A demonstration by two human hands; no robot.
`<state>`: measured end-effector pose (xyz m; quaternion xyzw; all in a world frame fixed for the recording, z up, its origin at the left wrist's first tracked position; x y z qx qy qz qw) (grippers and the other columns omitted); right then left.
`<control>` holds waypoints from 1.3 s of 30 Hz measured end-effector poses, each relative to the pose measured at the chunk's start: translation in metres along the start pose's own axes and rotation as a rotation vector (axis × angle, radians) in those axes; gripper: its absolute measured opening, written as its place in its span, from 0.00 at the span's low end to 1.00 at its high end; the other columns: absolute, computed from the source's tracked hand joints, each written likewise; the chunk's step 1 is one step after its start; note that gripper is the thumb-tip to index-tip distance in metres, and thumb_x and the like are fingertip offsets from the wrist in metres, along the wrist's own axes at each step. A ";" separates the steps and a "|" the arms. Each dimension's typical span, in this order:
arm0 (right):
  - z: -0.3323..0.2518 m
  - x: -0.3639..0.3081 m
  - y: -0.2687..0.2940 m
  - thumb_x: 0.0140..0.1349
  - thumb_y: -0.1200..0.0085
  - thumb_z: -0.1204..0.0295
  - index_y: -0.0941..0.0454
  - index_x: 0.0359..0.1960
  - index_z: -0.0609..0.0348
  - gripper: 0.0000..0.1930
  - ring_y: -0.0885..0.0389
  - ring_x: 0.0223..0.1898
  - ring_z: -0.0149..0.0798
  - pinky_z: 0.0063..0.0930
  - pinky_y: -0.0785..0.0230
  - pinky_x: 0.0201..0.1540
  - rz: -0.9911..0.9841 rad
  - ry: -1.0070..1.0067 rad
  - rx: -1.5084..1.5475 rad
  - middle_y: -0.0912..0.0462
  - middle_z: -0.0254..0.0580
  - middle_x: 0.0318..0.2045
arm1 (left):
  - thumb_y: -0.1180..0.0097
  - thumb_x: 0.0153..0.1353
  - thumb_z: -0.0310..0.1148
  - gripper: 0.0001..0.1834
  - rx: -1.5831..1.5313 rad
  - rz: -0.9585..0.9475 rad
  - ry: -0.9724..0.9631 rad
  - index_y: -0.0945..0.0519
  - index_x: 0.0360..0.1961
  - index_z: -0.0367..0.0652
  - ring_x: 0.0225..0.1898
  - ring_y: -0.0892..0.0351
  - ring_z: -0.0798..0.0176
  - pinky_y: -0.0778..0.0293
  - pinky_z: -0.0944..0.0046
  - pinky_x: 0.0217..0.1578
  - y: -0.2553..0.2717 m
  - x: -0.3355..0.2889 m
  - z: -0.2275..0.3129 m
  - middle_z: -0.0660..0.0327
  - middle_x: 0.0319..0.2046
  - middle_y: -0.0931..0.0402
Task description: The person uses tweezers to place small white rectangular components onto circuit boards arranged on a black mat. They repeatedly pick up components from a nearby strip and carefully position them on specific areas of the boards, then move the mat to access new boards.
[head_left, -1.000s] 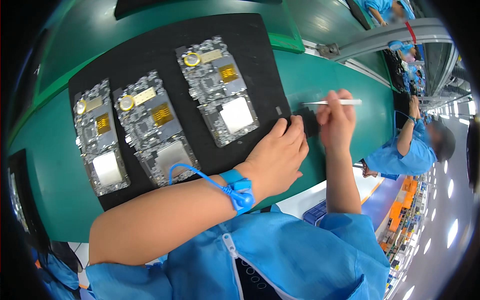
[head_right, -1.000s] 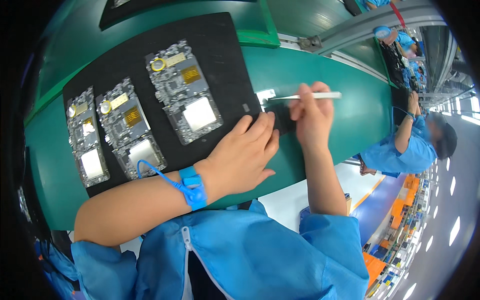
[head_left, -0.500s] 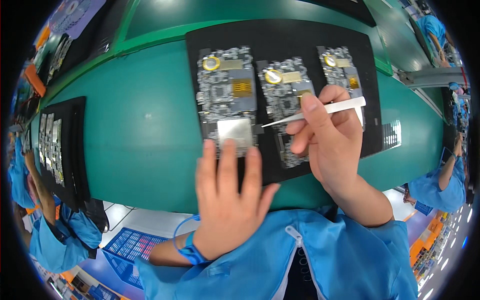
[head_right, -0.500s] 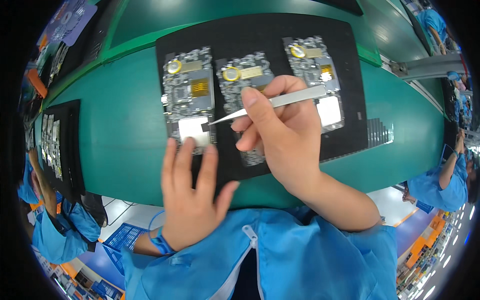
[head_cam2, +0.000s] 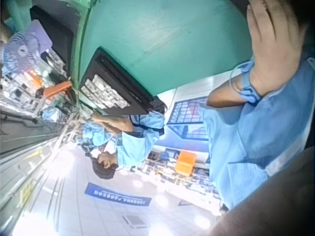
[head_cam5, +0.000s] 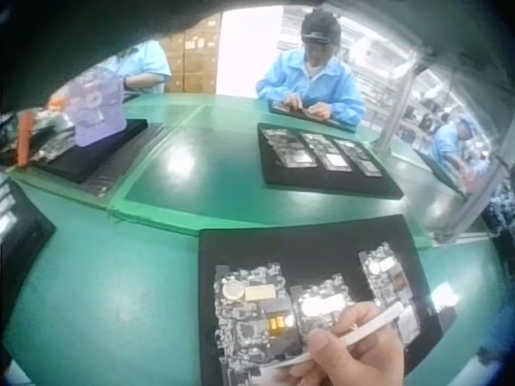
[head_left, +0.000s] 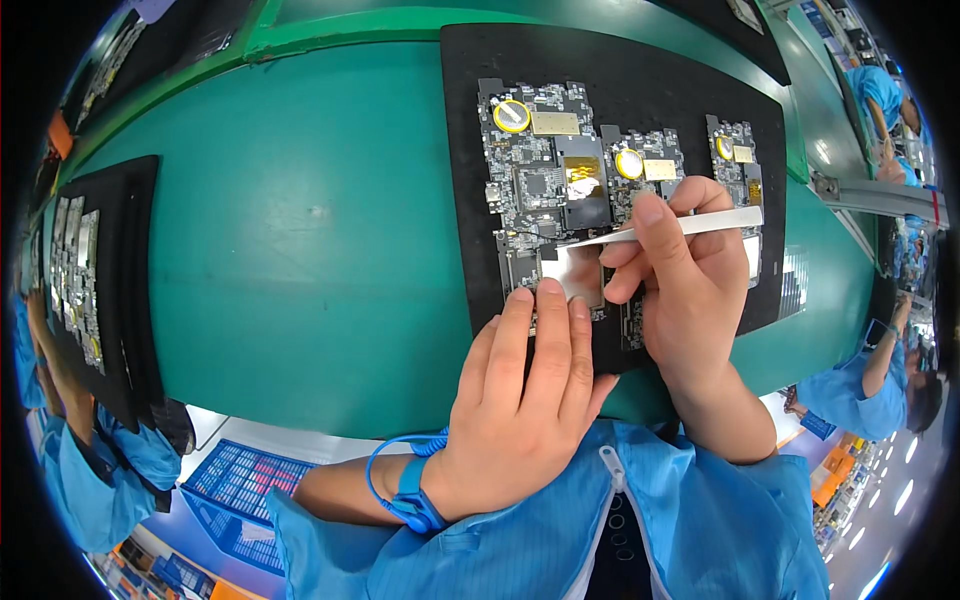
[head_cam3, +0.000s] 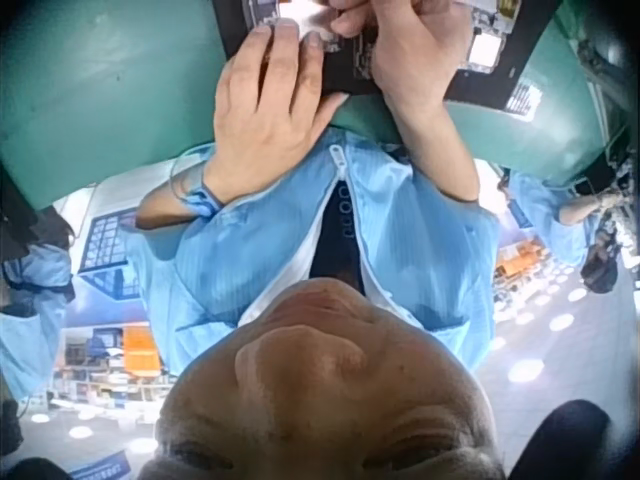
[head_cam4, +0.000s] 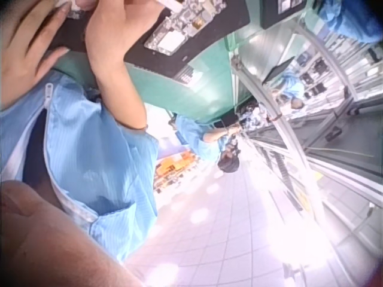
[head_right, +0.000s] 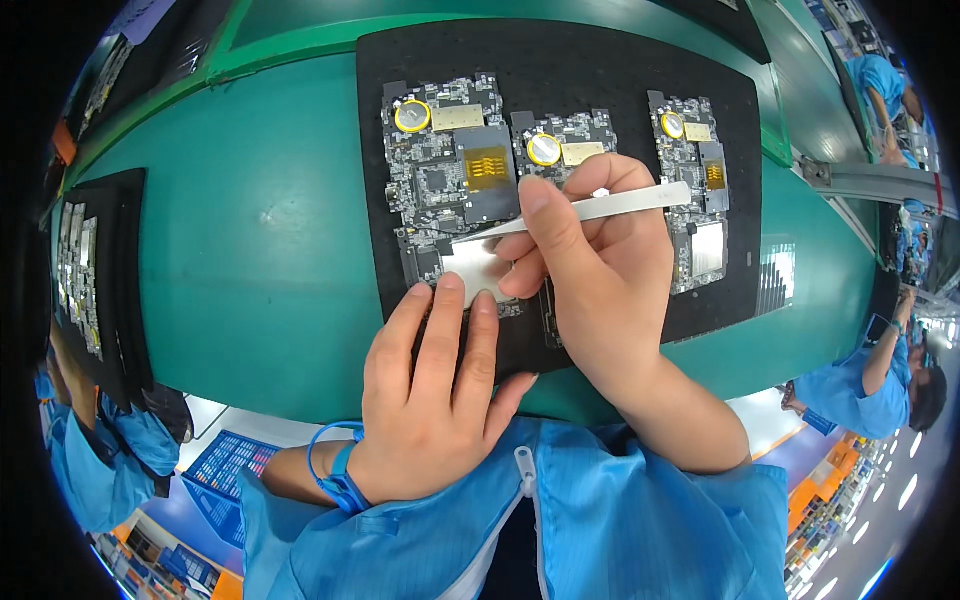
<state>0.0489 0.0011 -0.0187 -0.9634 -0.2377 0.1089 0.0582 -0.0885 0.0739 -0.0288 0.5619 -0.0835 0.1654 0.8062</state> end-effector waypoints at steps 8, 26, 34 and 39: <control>0.001 -0.002 -0.012 0.65 0.49 0.73 0.38 0.38 0.59 0.09 0.24 0.14 0.27 0.14 0.31 0.17 0.067 0.041 -0.096 0.21 0.43 0.20 | 0.42 0.54 0.43 0.26 0.032 0.004 -0.027 0.22 0.46 0.32 0.50 0.29 0.42 0.28 0.55 0.48 -0.001 0.000 -0.004 0.41 0.51 0.30; 0.005 -0.001 -0.006 0.63 0.47 0.75 0.39 0.39 0.61 0.12 0.22 0.19 0.24 0.13 0.29 0.20 0.008 0.036 -0.076 0.23 0.39 0.22 | 0.35 0.47 0.38 0.27 -0.151 -0.069 -0.033 0.25 0.46 0.31 0.45 0.32 0.41 0.29 0.52 0.45 0.013 0.016 -0.020 0.36 0.52 0.34; 0.011 -0.011 -0.003 0.60 0.46 0.81 0.39 0.36 0.65 0.12 0.22 0.21 0.24 0.13 0.30 0.21 -0.094 0.474 -0.403 0.23 0.42 0.24 | 0.36 0.48 0.37 0.27 -0.058 -0.083 -0.090 0.25 0.46 0.28 0.46 0.30 0.43 0.27 0.54 0.45 0.012 0.013 -0.021 0.38 0.50 0.32; 0.017 -0.012 0.003 0.60 0.48 0.84 0.40 0.38 0.67 0.12 0.21 0.23 0.25 0.14 0.28 0.23 -0.192 0.579 -0.332 0.21 0.47 0.27 | 0.38 0.49 0.37 0.25 -0.020 -0.052 -0.102 0.24 0.44 0.26 0.47 0.28 0.43 0.26 0.55 0.46 0.010 0.009 -0.019 0.39 0.47 0.29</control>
Point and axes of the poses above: each hand's wrist, its own x-axis towards the middle knuckle, its own y-axis out of the back of the hand, z = x × y, the point moved 1 cm from there along x, towards the middle knuckle
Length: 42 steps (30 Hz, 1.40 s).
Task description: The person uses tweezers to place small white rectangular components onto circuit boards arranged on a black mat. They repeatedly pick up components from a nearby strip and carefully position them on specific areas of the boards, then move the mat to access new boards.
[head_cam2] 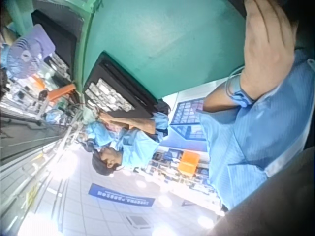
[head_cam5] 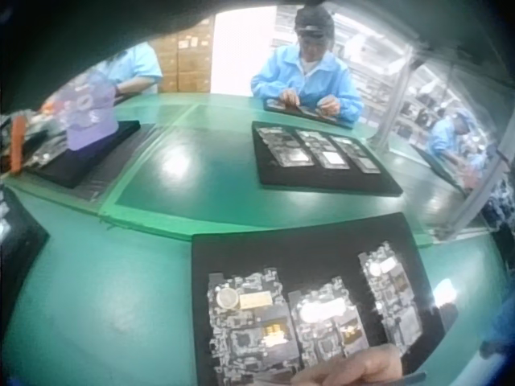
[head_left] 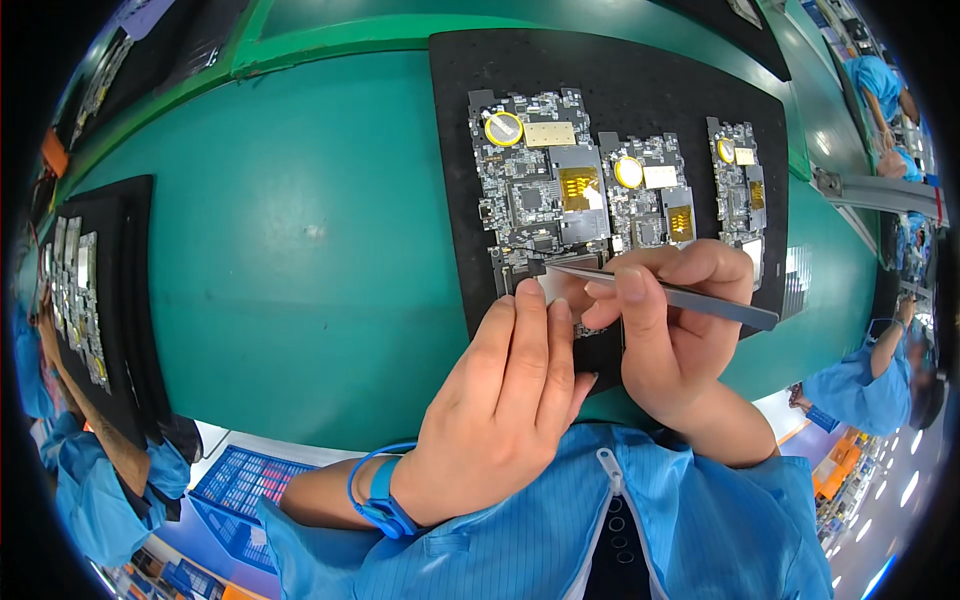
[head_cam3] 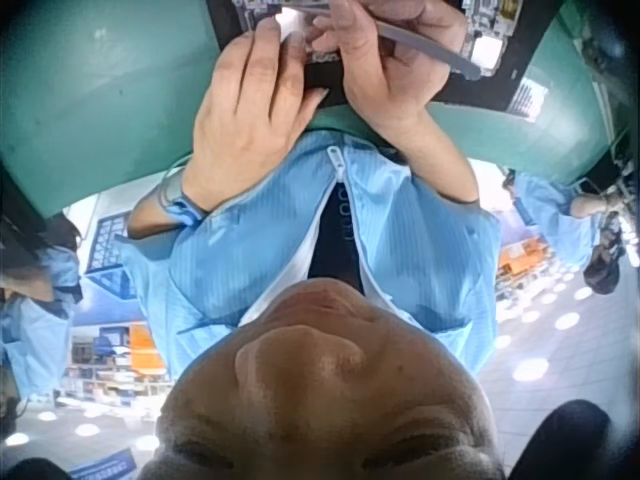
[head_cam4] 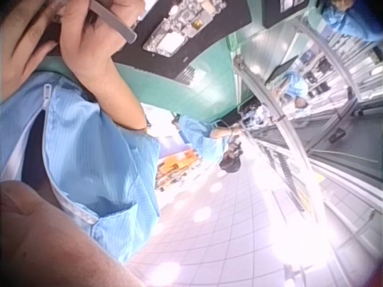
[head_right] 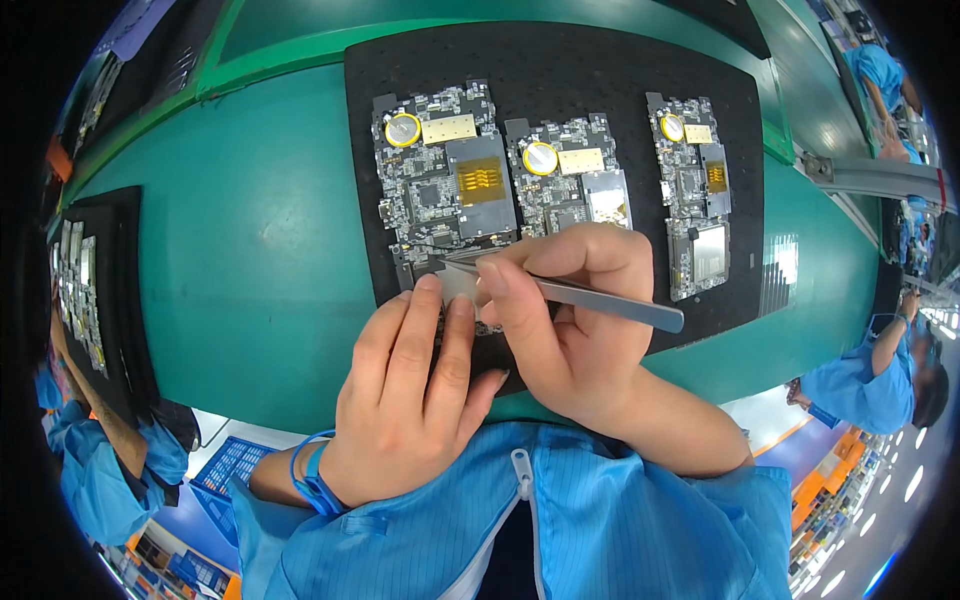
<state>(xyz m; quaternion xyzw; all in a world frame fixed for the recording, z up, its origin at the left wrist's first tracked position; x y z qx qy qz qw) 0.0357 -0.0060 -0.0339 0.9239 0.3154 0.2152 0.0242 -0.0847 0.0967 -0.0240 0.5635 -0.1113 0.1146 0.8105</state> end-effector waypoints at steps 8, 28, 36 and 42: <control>-0.002 0.001 -0.005 0.59 0.46 0.82 0.38 0.37 0.68 0.12 0.21 0.24 0.26 0.15 0.27 0.26 0.028 -0.105 0.034 0.21 0.48 0.29 | 0.39 0.50 0.35 0.24 0.018 0.022 0.000 0.23 0.44 0.26 0.47 0.27 0.44 0.26 0.55 0.47 -0.003 0.001 0.002 0.38 0.47 0.28; 0.010 0.007 0.227 0.56 0.58 0.71 0.27 0.36 0.65 0.11 0.33 0.18 0.24 0.14 0.41 0.19 0.648 -0.548 -0.153 0.24 0.41 0.25 | 0.49 0.61 0.29 0.27 -0.860 -0.054 0.743 0.36 0.61 0.34 0.41 0.26 0.63 0.29 0.68 0.36 0.032 0.009 -0.052 0.54 0.47 0.28; 0.011 0.024 0.236 0.59 0.42 0.65 0.27 0.38 0.60 0.13 0.49 0.12 0.17 0.17 0.59 0.13 0.200 -0.962 -0.093 0.40 0.21 0.15 | 0.49 0.63 0.31 0.12 -1.198 -0.253 0.882 0.28 0.43 0.34 0.24 0.29 0.72 0.29 0.71 0.27 0.043 0.044 -0.061 0.63 0.29 0.26; -0.017 -0.004 0.282 0.56 0.39 0.65 0.29 0.38 0.62 0.16 0.47 0.13 0.20 0.20 0.60 0.14 0.230 -0.957 -0.211 0.39 0.23 0.16 | 0.52 0.63 0.31 0.11 -1.206 -0.395 0.774 0.29 0.42 0.34 0.21 0.27 0.70 0.29 0.71 0.18 0.089 0.087 0.013 0.58 0.31 0.24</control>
Point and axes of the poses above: each hand's wrist, its own x-axis towards the middle knuckle, its own y-axis out of the back of the hand, z = x × y, the point moved 1 cm from there along x, towards the middle knuckle
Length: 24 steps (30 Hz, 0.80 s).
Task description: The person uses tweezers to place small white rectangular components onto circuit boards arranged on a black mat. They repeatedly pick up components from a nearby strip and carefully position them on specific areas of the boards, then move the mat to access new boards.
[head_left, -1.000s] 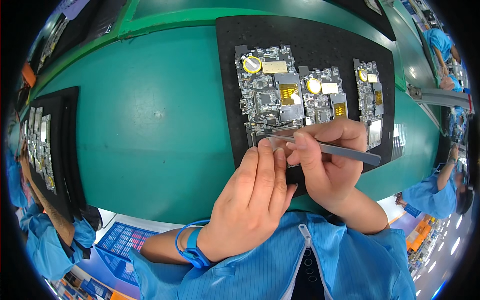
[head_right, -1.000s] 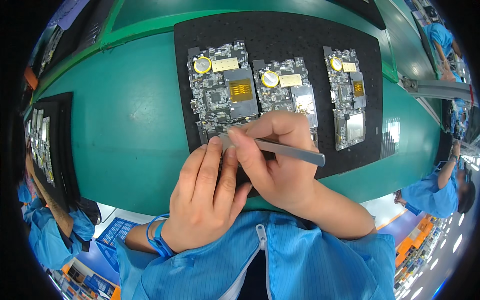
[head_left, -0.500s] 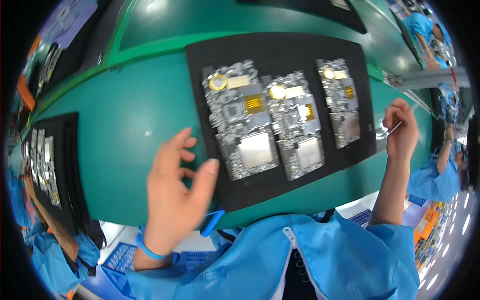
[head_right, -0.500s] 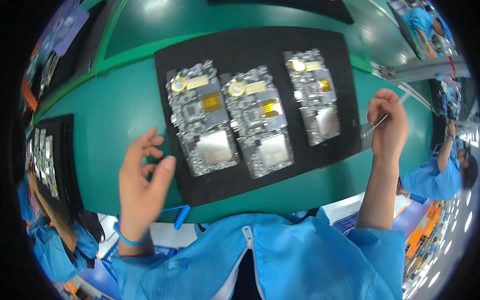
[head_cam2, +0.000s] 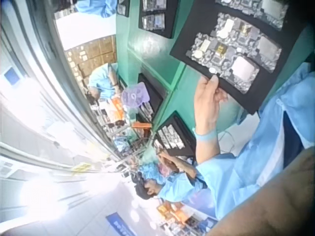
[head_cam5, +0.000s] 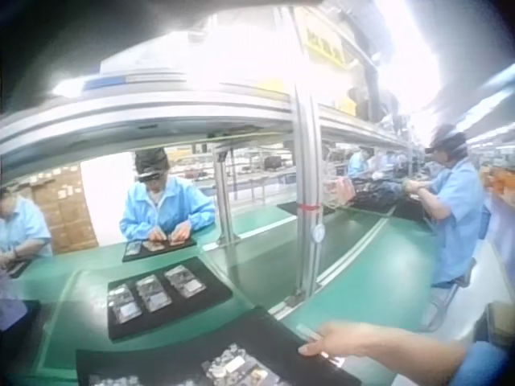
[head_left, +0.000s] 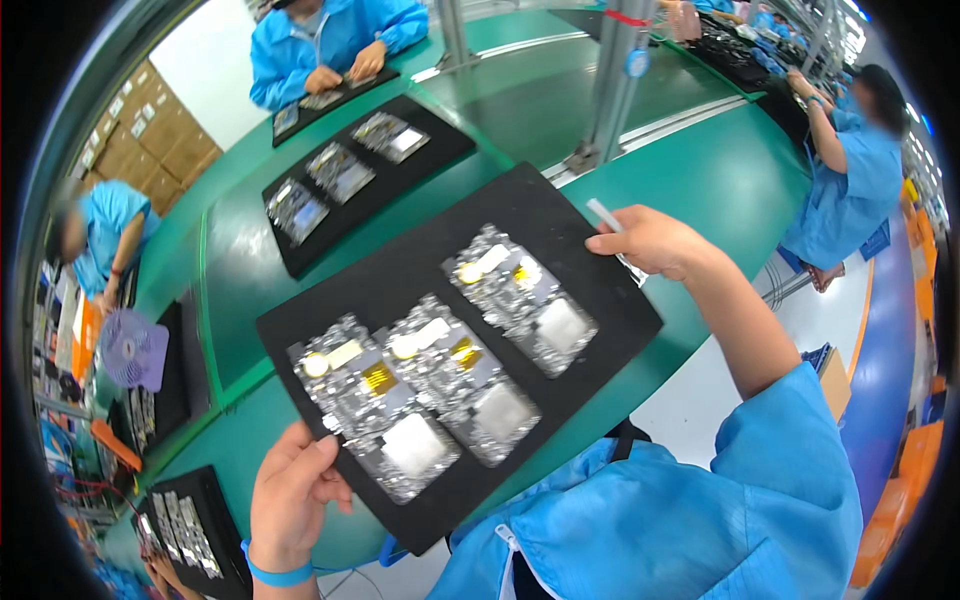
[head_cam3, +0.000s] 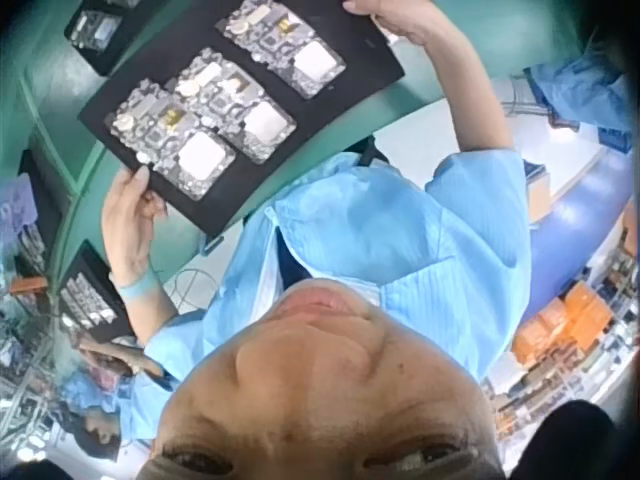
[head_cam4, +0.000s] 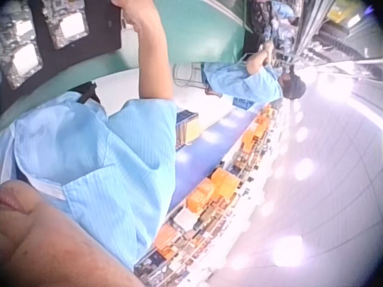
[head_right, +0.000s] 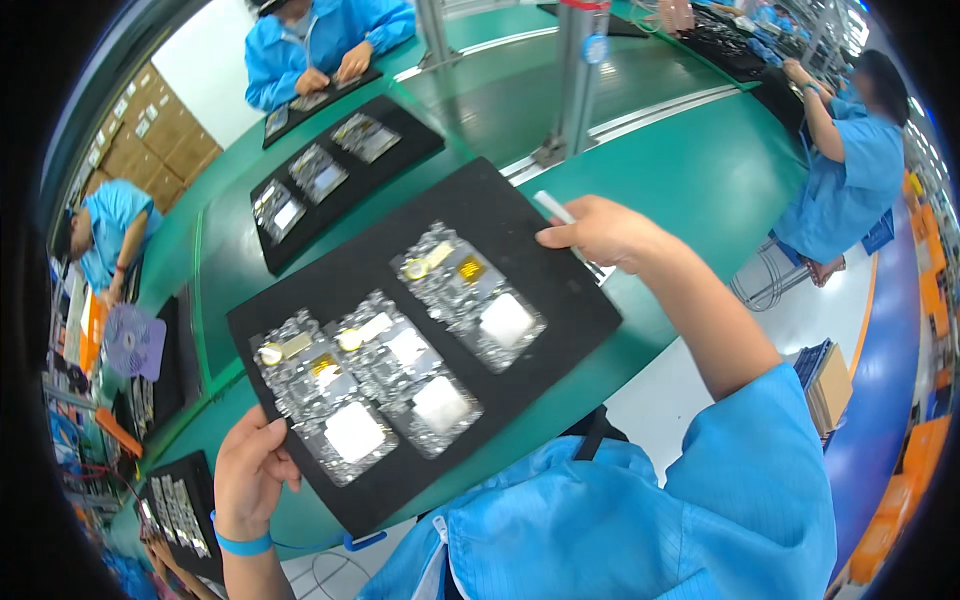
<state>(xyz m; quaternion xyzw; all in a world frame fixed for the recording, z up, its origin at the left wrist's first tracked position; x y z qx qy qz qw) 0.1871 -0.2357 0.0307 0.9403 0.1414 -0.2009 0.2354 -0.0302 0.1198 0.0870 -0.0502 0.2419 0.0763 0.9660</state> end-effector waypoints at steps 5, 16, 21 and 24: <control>0.063 0.006 0.150 0.53 0.36 0.64 0.25 0.39 0.62 0.17 0.45 0.13 0.22 0.22 0.58 0.13 0.215 -0.037 -0.122 0.35 0.27 0.16 | 0.48 0.64 0.38 0.14 -0.027 -0.391 0.129 0.33 0.37 0.38 0.20 0.26 0.65 0.31 0.68 0.20 -0.129 0.060 0.013 0.57 0.23 0.27; 0.217 0.097 0.417 0.57 0.44 0.64 0.21 0.38 0.58 0.12 0.20 0.41 0.54 0.45 0.29 0.43 1.080 -0.019 -0.879 0.19 0.54 0.37 | 0.44 0.57 0.35 0.18 0.582 -0.303 -0.665 0.24 0.46 0.35 0.43 0.20 0.57 0.25 0.61 0.43 -0.298 0.237 -0.026 0.48 0.39 0.20; 0.172 0.079 0.391 0.64 0.57 0.55 0.25 0.41 0.56 0.18 0.24 0.46 0.59 0.50 0.32 0.46 1.365 -0.042 -0.922 0.21 0.55 0.37 | 0.46 0.53 0.29 0.07 1.685 0.452 -0.828 0.26 0.32 0.37 0.41 0.23 0.47 0.25 0.51 0.39 -0.113 0.274 0.044 0.48 0.34 0.23; 0.132 0.082 0.334 0.63 0.55 0.57 0.20 0.40 0.61 0.20 0.21 0.41 0.47 0.39 0.32 0.42 1.087 0.237 -0.523 0.20 0.52 0.36 | 0.54 0.54 0.25 0.08 1.982 0.370 -0.673 0.21 0.28 0.35 0.35 0.19 0.46 0.23 0.50 0.36 -0.041 0.286 0.059 0.45 0.30 0.21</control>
Point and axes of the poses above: each hand's wrist, its own x-axis towards the middle knuckle, its own y-axis out of the back of the hand, z = x × y, the point moved 1 cm from there along x, towards the middle knuckle
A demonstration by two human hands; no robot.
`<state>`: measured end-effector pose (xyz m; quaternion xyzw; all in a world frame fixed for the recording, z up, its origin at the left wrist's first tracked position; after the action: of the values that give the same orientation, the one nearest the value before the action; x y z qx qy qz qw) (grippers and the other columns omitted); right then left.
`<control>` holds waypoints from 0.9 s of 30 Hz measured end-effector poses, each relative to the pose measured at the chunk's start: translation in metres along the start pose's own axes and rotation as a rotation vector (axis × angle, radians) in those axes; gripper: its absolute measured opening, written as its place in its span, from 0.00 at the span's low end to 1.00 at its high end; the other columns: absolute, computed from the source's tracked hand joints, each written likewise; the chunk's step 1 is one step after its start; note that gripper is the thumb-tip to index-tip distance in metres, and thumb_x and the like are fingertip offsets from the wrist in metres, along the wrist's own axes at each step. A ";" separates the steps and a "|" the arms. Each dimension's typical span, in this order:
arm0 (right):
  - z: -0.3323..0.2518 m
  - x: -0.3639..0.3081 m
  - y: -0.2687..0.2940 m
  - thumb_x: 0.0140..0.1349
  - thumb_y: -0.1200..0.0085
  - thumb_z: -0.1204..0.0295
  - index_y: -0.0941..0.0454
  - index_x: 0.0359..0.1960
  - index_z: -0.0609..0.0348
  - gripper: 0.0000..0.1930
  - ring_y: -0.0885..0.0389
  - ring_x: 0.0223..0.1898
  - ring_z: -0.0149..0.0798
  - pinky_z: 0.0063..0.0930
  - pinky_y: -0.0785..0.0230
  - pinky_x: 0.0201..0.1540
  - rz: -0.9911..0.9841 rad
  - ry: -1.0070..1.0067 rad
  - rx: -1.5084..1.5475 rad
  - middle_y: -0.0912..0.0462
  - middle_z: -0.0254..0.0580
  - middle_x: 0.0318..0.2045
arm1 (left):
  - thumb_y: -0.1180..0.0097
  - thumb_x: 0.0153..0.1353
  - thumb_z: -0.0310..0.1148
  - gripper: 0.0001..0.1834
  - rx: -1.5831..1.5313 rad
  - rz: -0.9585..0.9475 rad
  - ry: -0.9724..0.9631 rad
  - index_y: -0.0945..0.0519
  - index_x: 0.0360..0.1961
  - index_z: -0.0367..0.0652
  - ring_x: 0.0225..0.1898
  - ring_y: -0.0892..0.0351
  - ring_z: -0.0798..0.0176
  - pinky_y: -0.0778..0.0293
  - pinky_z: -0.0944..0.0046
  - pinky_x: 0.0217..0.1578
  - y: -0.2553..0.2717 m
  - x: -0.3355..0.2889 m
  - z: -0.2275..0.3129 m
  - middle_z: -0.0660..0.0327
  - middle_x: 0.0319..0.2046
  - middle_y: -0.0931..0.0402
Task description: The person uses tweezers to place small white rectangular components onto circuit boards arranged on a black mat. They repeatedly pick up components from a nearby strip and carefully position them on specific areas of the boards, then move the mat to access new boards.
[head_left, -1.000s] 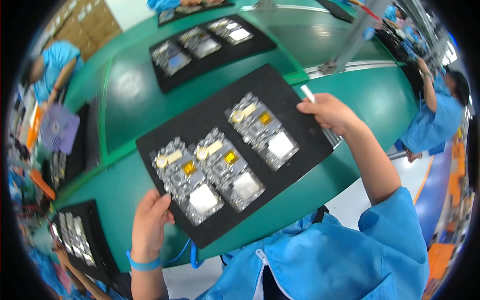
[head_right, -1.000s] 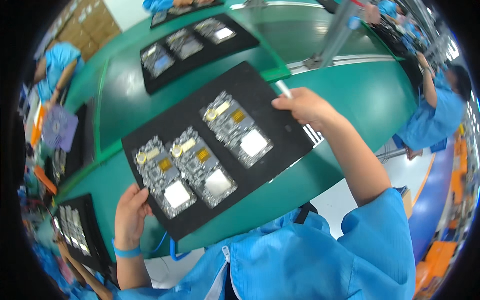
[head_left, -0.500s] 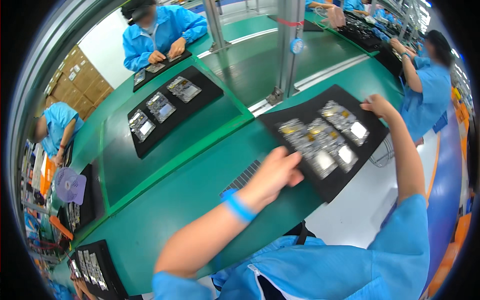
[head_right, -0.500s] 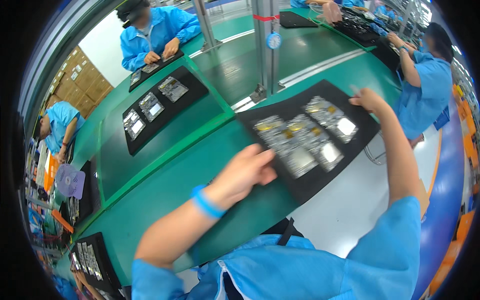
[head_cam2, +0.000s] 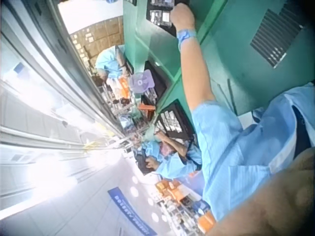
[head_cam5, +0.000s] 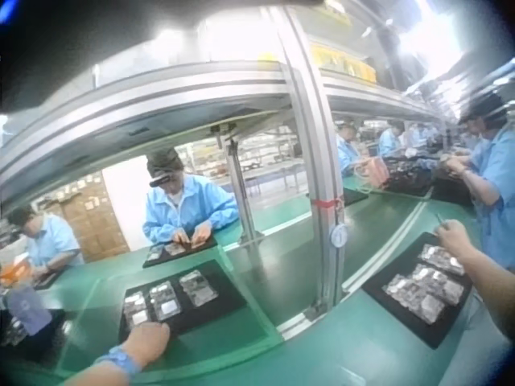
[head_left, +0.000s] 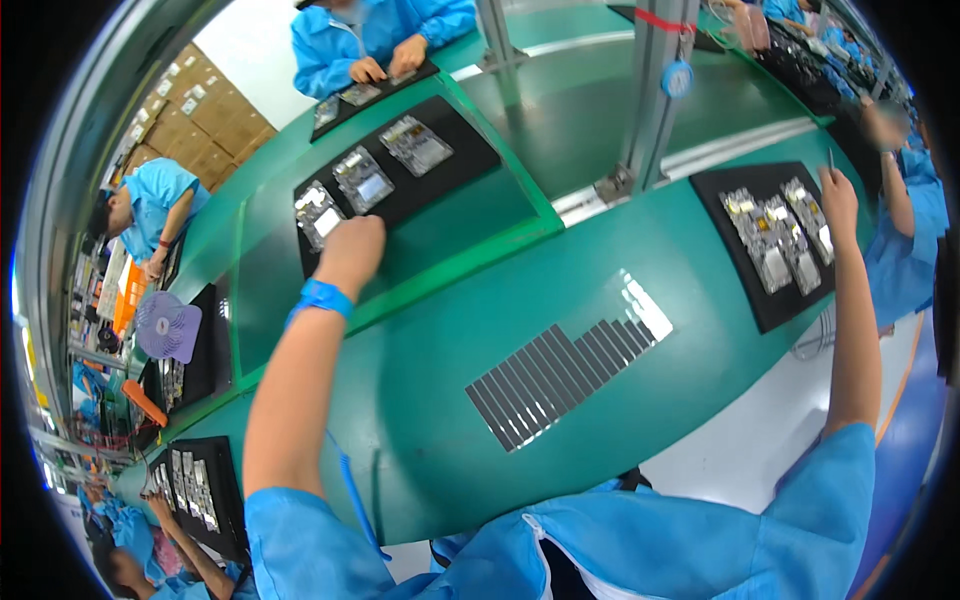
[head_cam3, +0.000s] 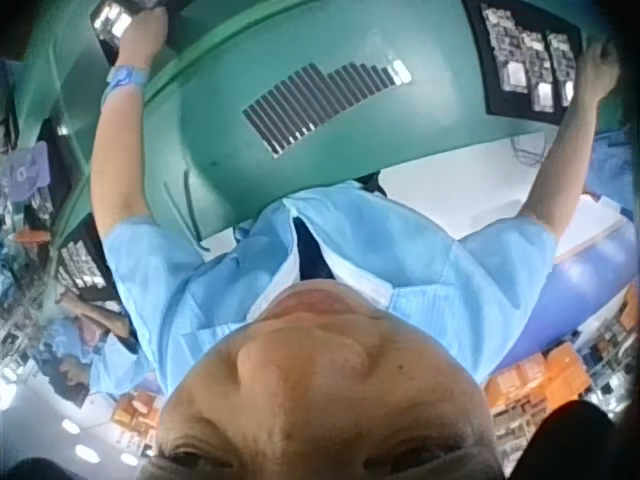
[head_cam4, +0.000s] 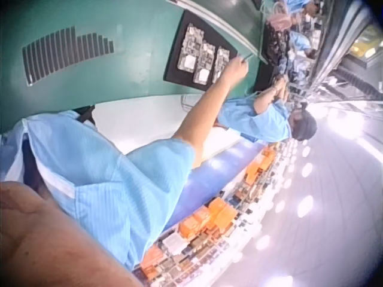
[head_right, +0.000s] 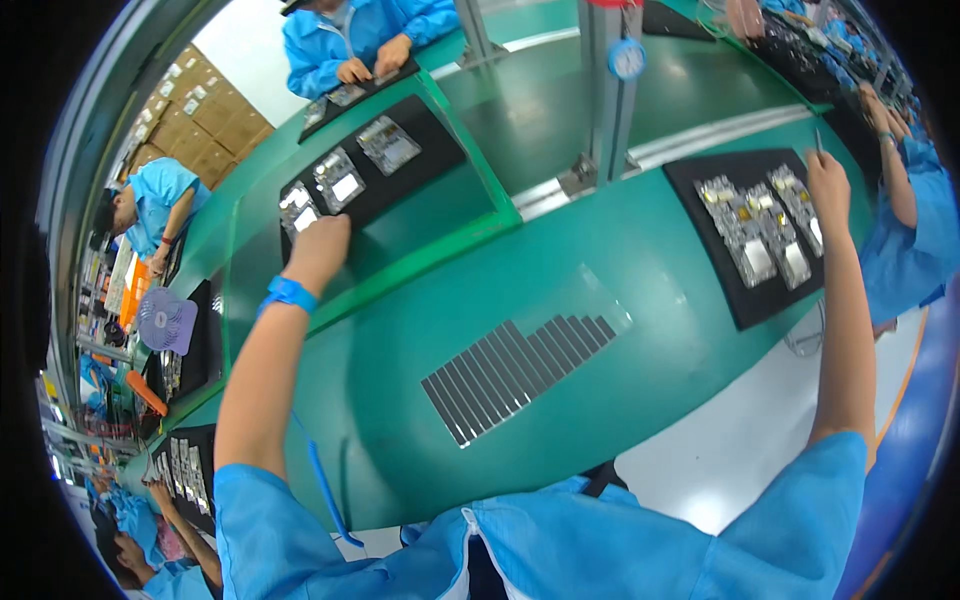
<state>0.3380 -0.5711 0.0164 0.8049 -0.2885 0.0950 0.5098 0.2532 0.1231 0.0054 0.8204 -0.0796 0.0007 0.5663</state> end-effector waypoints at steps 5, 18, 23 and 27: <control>-0.142 -0.138 0.000 0.68 0.56 0.59 0.23 0.40 0.64 0.18 0.26 0.35 0.29 0.22 0.34 0.40 -0.596 -0.195 1.150 0.23 0.36 0.31 | 0.44 0.51 0.30 0.06 0.055 0.010 -0.151 0.24 0.27 0.39 0.34 0.20 0.47 0.24 0.51 0.34 -0.005 -0.014 -0.018 0.50 0.29 0.21; -0.172 -0.226 -0.036 0.59 0.40 0.61 0.31 0.30 0.59 0.16 0.30 0.15 0.23 0.18 0.38 0.18 -0.739 -0.111 0.895 0.27 0.35 0.18 | 0.46 0.44 0.27 0.16 -0.227 -0.233 -0.528 0.23 0.36 0.30 0.30 0.25 0.60 0.27 0.67 0.26 0.112 -0.243 0.129 0.52 0.31 0.24; -0.174 -0.230 -0.035 0.60 0.41 0.62 0.33 0.33 0.57 0.14 0.32 0.14 0.21 0.14 0.43 0.15 -0.765 -0.127 0.822 0.27 0.32 0.17 | 0.37 0.49 0.36 0.24 -0.768 0.115 -0.604 0.25 0.45 0.34 0.44 0.26 0.53 0.27 0.62 0.42 0.112 -0.173 0.216 0.50 0.43 0.27; -0.179 -0.234 -0.035 0.60 0.41 0.62 0.32 0.31 0.57 0.14 0.31 0.14 0.22 0.15 0.42 0.16 -0.734 -0.136 0.874 0.26 0.33 0.17 | 0.41 0.53 0.42 0.28 -0.701 0.291 -0.521 0.28 0.51 0.33 0.52 0.33 0.47 0.34 0.54 0.53 0.079 -0.125 0.279 0.45 0.51 0.32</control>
<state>0.1921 -0.3171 -0.0321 0.9926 0.0437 -0.0296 0.1097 0.0946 -0.1473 -0.0323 0.5323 -0.3291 -0.1529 0.7648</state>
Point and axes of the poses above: each hand's wrist, its own x-axis towards the middle knuckle, its own y-axis out of the back of the hand, z = x × y, the point moved 1 cm from there along x, towards the middle knuckle
